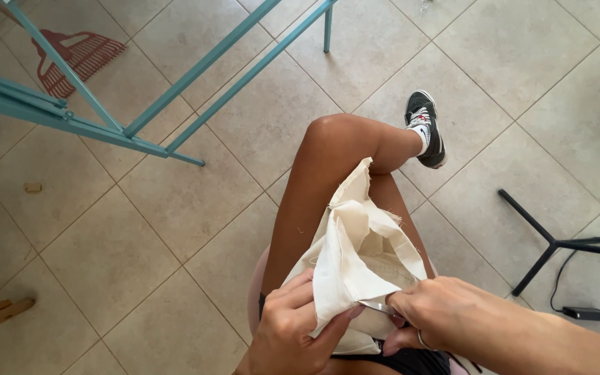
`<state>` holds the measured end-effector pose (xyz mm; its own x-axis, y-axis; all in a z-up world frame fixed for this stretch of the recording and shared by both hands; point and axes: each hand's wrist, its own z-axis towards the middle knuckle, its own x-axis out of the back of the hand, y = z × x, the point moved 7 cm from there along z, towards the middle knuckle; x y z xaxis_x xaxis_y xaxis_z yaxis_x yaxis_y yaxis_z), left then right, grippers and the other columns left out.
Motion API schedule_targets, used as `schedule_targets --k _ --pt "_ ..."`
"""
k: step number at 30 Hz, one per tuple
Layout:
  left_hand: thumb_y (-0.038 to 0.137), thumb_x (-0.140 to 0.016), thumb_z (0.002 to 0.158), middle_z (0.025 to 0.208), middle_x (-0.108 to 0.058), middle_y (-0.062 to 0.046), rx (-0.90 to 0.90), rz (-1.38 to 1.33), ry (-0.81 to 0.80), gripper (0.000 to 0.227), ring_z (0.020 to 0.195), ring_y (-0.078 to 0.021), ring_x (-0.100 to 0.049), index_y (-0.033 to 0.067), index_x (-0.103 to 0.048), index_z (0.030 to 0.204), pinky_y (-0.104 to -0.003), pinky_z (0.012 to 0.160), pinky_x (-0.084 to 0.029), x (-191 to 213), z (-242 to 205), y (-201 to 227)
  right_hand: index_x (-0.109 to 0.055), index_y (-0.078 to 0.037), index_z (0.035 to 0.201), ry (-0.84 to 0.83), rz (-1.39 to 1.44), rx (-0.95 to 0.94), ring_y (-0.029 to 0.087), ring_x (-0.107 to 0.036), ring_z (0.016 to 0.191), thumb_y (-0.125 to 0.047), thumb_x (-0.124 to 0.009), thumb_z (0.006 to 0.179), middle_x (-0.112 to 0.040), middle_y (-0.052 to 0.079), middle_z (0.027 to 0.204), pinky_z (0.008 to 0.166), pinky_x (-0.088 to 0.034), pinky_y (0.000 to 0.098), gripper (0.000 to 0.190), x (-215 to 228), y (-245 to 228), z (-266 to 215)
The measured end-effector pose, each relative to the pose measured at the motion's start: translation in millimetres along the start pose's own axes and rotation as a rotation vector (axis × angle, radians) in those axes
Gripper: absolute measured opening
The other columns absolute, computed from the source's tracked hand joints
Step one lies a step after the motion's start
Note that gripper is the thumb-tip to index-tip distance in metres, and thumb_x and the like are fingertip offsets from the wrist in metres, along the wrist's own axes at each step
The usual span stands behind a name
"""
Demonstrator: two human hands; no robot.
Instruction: Trimming the edges and loose threads of a piece of white fabric using small scissors while sitting.
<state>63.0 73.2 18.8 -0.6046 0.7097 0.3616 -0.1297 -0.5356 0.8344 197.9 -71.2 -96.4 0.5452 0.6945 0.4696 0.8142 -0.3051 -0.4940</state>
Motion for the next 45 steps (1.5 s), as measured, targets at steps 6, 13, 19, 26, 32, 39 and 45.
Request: schedule_targets --k 6,13,19,26,32,39,45 --pt "0.004 -0.079 0.096 0.083 -0.07 -0.016 0.012 -0.029 -0.01 0.02 0.076 -0.0326 -0.068 -0.0058 -0.067 0.084 -0.04 0.068 -0.058 1.1 0.2 -1.3 -0.069 -0.024 0.09 0.056 0.11 0.083 0.017 -0.074 0.075 -0.063 -0.084 0.098 -0.077 -0.006 0.084 0.07 -0.056 0.0348 0.042 -9.0 5.1 7.2" --pt "0.007 -0.081 0.096 0.085 -0.074 -0.014 0.041 -0.043 -0.033 0.016 0.077 -0.0299 -0.071 -0.0053 -0.073 0.09 -0.04 0.072 -0.062 4.2 2.5 -2.4 -0.073 -0.025 0.102 0.192 0.007 0.108 0.025 -0.079 0.089 -0.076 -0.077 0.097 -0.085 -0.013 0.103 0.071 -0.059 0.0477 0.051 14.9 4.6 -24.4" --pt "0.005 -0.076 0.099 0.095 -0.078 -0.015 0.052 -0.128 -0.083 0.01 0.084 -0.0288 -0.076 -0.0048 -0.074 0.099 -0.037 0.072 -0.06 0.5 4.8 -1.0 -0.076 -0.018 0.122 0.992 0.051 0.498 0.006 -0.078 0.082 -0.045 -0.084 0.09 -0.078 -0.002 0.126 0.067 -0.064 0.0229 0.043 100.6 -72.0 -72.1" --pt "0.012 -0.078 0.1 0.093 -0.077 -0.01 0.077 -0.098 -0.081 0.011 0.079 -0.0249 -0.072 0.0005 -0.077 0.097 -0.035 0.071 -0.058 2.5 -4.3 -13.1 -0.072 -0.009 0.091 1.151 0.247 0.553 0.011 -0.075 0.08 -0.02 -0.074 0.098 -0.076 0.001 0.092 0.064 -0.059 0.0221 0.014 100.2 -76.1 -54.3" --pt "0.015 -0.075 0.103 0.087 -0.072 -0.005 0.213 -0.197 -0.153 0.021 0.077 -0.0191 -0.065 0.0023 -0.071 0.086 -0.033 0.068 -0.054 2.7 -10.4 -29.6 -0.07 -0.008 0.088 1.044 0.424 0.481 0.013 -0.065 0.069 -0.017 -0.075 0.099 -0.071 0.003 0.087 0.062 -0.053 0.0253 0.015 99.3 -60.4 -41.4" --pt "0.018 -0.082 0.098 0.085 -0.078 0.0 0.231 -0.224 -0.07 0.009 0.073 -0.0139 -0.067 0.0098 -0.083 0.096 -0.029 0.067 -0.053 -2.5 -3.6 -26.0 -0.072 -0.011 0.088 1.029 0.393 0.482 0.011 -0.059 0.062 -0.022 -0.075 0.099 -0.072 0.001 0.087 0.057 -0.048 0.0249 0.016 105.9 -68.3 -47.4" --pt "0.013 -0.081 0.098 0.08 -0.072 -0.001 0.299 -0.208 -0.113 0.012 0.068 -0.0128 -0.062 0.0072 -0.075 0.089 -0.028 0.06 -0.049 -3.4 1.2 -25.7 -0.077 -0.015 0.101 0.872 0.5 0.363 0.003 -0.07 0.055 -0.024 -0.08 0.093 -0.079 -0.003 0.102 0.057 -0.061 0.0178 0.013 113.8 -50.7 -42.9"
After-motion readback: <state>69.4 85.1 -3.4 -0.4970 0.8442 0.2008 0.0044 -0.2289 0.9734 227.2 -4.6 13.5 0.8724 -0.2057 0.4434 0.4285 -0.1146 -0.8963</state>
